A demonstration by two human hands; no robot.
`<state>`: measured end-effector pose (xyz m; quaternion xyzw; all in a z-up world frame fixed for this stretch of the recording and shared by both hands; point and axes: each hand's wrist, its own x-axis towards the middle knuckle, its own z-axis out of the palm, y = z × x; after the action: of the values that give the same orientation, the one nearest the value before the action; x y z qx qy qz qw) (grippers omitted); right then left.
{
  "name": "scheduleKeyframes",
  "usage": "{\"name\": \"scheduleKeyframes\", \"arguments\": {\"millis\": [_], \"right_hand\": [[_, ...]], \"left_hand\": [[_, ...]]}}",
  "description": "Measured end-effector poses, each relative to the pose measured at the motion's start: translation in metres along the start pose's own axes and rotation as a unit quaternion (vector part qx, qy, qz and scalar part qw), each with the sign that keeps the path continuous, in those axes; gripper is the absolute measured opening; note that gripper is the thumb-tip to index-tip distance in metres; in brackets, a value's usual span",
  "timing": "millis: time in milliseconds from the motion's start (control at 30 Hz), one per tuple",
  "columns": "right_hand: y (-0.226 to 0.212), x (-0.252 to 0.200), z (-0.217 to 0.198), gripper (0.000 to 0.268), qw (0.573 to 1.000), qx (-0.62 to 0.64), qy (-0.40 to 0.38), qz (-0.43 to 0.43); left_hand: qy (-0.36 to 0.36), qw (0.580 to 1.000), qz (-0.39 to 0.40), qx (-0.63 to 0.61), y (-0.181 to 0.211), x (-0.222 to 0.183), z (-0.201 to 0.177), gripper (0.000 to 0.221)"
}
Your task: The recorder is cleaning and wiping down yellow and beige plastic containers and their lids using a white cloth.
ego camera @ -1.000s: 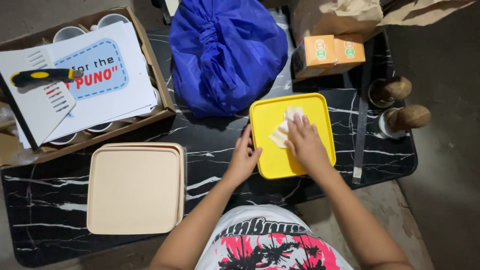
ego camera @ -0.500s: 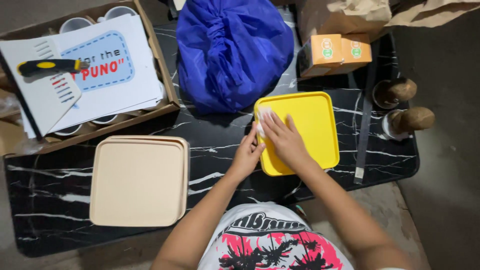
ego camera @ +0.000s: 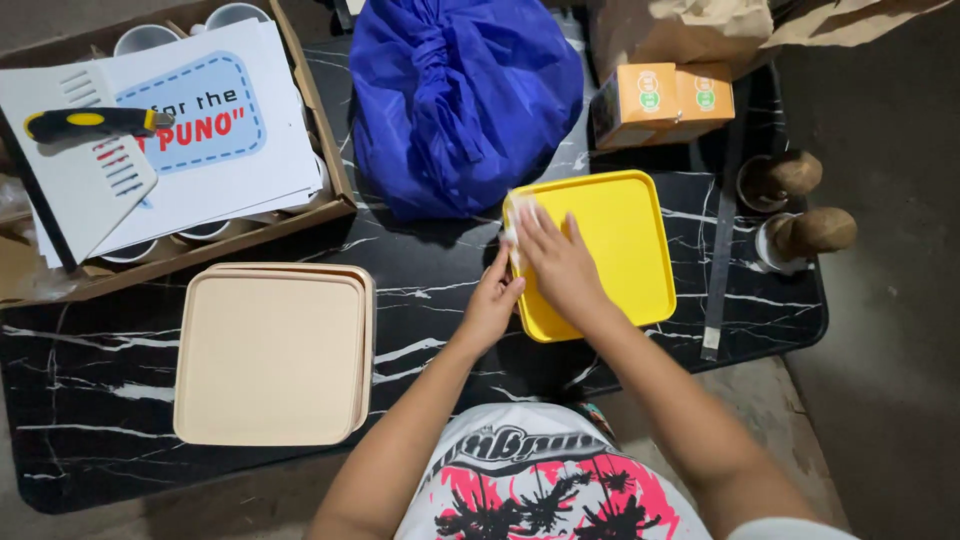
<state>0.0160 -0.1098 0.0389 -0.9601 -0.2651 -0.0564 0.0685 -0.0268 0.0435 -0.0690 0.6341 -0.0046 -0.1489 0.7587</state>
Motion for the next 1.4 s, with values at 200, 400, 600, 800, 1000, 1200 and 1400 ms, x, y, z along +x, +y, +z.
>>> {"name": "scheduleKeyframes", "arguments": {"millis": [200,400,600,800,1000,1200,1400], "right_hand": [[-0.014,-0.096,-0.046,0.068,0.991,0.084,-0.102,-0.004],[0.042,-0.127,-0.058,0.060,0.978,-0.085,-0.086,0.168],[-0.028,-0.114,-0.028,0.054,0.997,0.065,-0.005,0.044],[0.028,-0.135,-0.040,0.050,0.979,-0.110,0.007,0.172],[-0.009,-0.084,0.011,0.062,0.998,-0.003,0.005,0.056],[0.101,-0.048,0.036,0.052,0.957,-0.250,0.034,0.140],[0.048,-0.102,-0.010,0.031,0.974,-0.145,0.039,0.168]], "left_hand": [[0.014,0.997,0.005,-0.077,0.000,0.004,0.008,0.079],[0.022,0.992,-0.004,-0.122,-0.008,0.005,0.007,0.083],[0.027,0.989,-0.031,-0.145,-0.012,0.005,0.007,0.082],[0.022,0.993,0.000,-0.113,-0.040,0.015,0.006,0.075],[-0.006,0.993,-0.023,-0.115,-0.019,0.014,0.005,0.073],[0.008,0.992,-0.054,-0.115,0.003,0.001,0.007,0.071],[0.016,0.999,-0.019,-0.048,-0.007,0.002,0.011,0.062]]}}
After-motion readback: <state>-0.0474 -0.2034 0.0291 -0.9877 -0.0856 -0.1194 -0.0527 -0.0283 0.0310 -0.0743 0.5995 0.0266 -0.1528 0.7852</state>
